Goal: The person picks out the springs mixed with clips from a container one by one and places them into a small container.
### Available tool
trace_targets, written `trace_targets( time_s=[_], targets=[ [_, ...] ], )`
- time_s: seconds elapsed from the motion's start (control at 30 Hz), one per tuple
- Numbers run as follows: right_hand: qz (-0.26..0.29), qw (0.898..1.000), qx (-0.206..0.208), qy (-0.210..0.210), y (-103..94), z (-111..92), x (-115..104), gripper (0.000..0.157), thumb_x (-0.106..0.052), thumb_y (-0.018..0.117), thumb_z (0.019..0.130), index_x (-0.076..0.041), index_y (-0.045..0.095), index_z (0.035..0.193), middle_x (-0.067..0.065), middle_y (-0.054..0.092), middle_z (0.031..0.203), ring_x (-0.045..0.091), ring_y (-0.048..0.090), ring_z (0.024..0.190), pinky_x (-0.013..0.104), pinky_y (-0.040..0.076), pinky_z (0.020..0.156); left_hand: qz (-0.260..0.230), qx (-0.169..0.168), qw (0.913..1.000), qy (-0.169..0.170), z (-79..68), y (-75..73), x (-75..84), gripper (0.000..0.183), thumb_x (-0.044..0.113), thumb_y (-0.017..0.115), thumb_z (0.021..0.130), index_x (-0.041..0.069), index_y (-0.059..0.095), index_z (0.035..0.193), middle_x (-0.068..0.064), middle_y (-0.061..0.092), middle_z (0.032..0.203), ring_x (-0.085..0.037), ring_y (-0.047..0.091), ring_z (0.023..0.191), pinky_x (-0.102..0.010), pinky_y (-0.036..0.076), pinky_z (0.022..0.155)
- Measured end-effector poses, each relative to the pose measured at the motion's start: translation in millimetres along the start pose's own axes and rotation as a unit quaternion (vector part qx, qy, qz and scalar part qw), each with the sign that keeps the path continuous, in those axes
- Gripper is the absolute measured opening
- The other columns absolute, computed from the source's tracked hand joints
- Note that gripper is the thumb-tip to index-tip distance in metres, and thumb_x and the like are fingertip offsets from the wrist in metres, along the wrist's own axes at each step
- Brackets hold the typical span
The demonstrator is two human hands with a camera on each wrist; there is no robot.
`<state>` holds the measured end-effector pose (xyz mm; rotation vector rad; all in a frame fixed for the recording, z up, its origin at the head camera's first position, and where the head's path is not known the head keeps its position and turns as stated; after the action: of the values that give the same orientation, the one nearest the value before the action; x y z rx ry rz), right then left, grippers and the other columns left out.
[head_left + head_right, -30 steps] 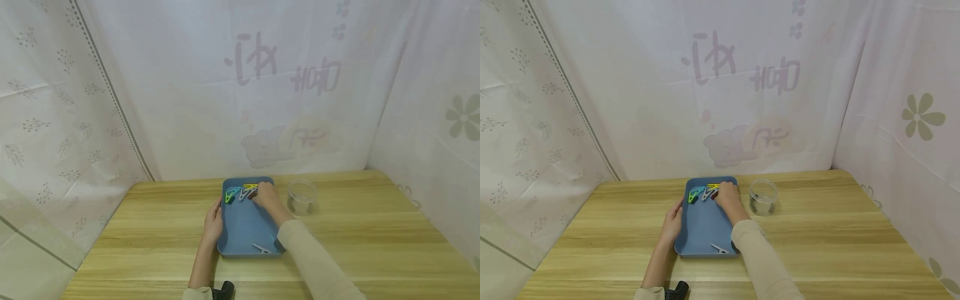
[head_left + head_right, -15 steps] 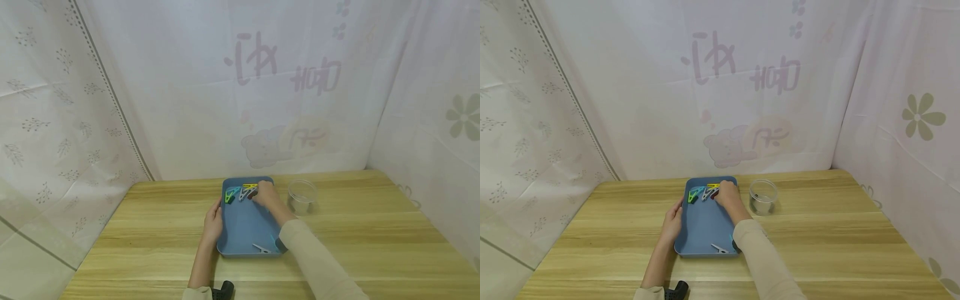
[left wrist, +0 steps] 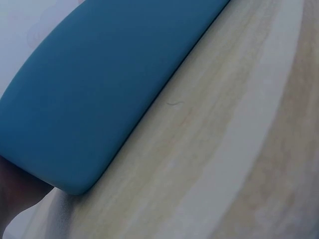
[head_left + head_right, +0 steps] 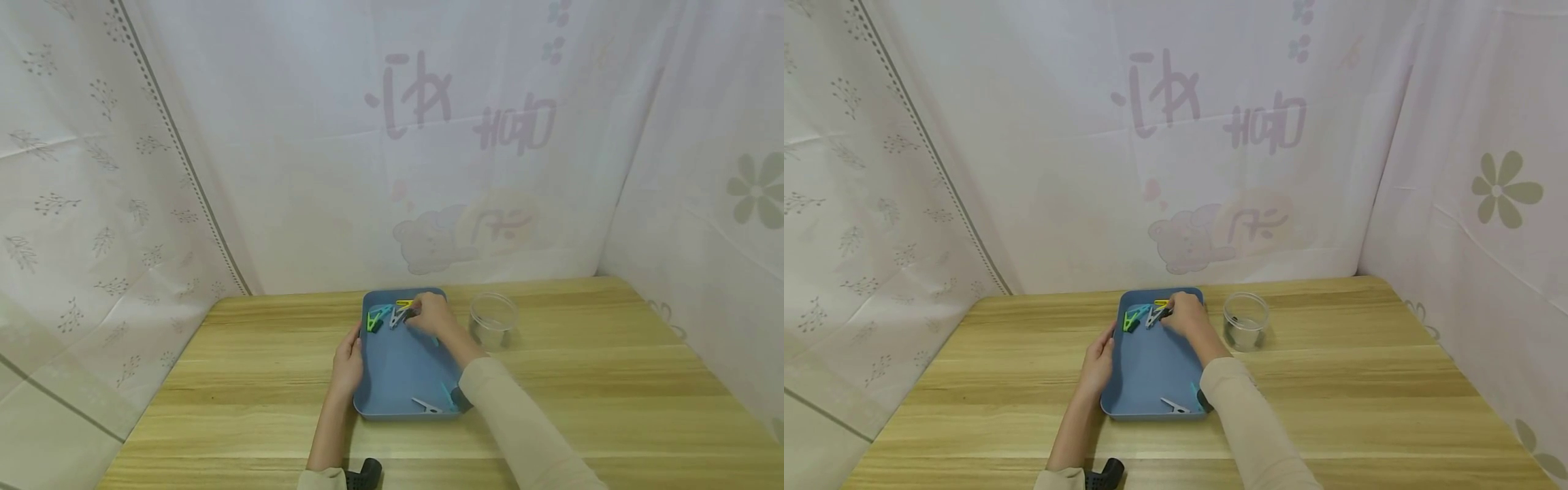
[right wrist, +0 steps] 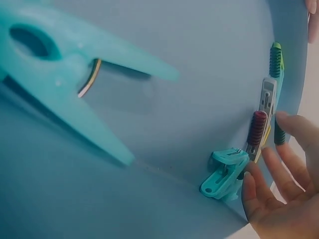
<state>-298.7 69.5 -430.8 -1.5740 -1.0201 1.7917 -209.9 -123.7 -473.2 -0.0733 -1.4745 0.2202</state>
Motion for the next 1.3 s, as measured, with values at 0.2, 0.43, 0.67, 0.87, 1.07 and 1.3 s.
trace_targets(
  time_s=[0.2,0.43,0.67,0.87,1.07,1.3],
  targets=[
    [0.045,0.999,-0.005,-0.007,-2.8,-1.4,-1.8,0.032,-0.012,0.085,0.089,0.002,0.074,0.114,0.013,0.077,0.105,0.029,0.073,0.101,0.043,0.061,0.092,0.011,0.007,0.9998,0.012,-1.4,0.8,0.1,0.046,0.001,0.034,0.112,-0.011,0.040,0.156,-0.033,0.038,0.161,-0.052,0.029,0.153,-0.064,0.026,0.126],
    [0.092,0.996,-0.009,-0.006,-6.5,-3.3,-1.4,0.034,-0.010,0.084,0.089,0.004,0.072,0.117,0.015,0.077,0.104,0.030,0.073,0.099,0.042,0.062,0.088,0.001,0.002,1.0000,-0.003,1.6,0.9,-0.9,0.046,0.000,0.035,0.112,-0.010,0.039,0.157,-0.031,0.037,0.164,-0.048,0.027,0.156,-0.062,0.024,0.128],
    [0.116,0.993,-0.020,-0.014,-8.6,-3.0,1.7,0.034,-0.011,0.083,0.090,0.004,0.071,0.118,0.017,0.076,0.108,0.032,0.072,0.102,0.042,0.063,0.087,0.006,0.002,1.0000,-0.004,2.2,0.2,-1.1,0.046,-0.001,0.035,0.112,-0.010,0.039,0.157,-0.030,0.037,0.164,-0.048,0.027,0.156,-0.062,0.024,0.128],
    [0.125,0.992,-0.026,-0.022,-11.8,-5.1,0.0,0.034,-0.012,0.082,0.092,0.005,0.071,0.119,0.018,0.074,0.108,0.033,0.071,0.103,0.042,0.063,0.088,0.012,0.006,0.9999,-0.006,1.7,0.6,-0.9,0.046,-0.001,0.035,0.112,-0.009,0.041,0.157,-0.029,0.038,0.164,-0.048,0.028,0.156,-0.061,0.024,0.128],
    [0.130,0.991,-0.035,-0.028,-15.8,-6.6,-1.2,0.034,-0.013,0.080,0.094,0.005,0.070,0.121,0.018,0.074,0.110,0.034,0.070,0.106,0.044,0.062,0.089,0.007,0.006,0.9999,-0.012,2.0,0.6,-1.3,0.046,0.000,0.034,0.112,-0.009,0.040,0.157,-0.029,0.037,0.164,-0.047,0.027,0.156,-0.061,0.024,0.129],
    [0.133,0.990,-0.042,-0.027,-19.4,-7.8,-4.3,0.035,-0.014,0.079,0.095,0.005,0.069,0.122,0.021,0.074,0.114,0.036,0.070,0.110,0.045,0.062,0.090,0.002,0.002,0.9999,-0.014,2.1,1.2,-2.0,0.046,-0.001,0.034,0.112,-0.009,0.039,0.158,-0.029,0.036,0.165,-0.047,0.026,0.157,-0.061,0.023,0.129]
  ],
)
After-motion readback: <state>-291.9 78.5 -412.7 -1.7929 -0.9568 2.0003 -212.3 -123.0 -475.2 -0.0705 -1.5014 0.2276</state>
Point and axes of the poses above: each hand's wrist, its own z-axis towards the middle knuckle, its own y-axis out of the palm, x = y × z, the point moved 2 cm from there along z, towards the middle knuckle
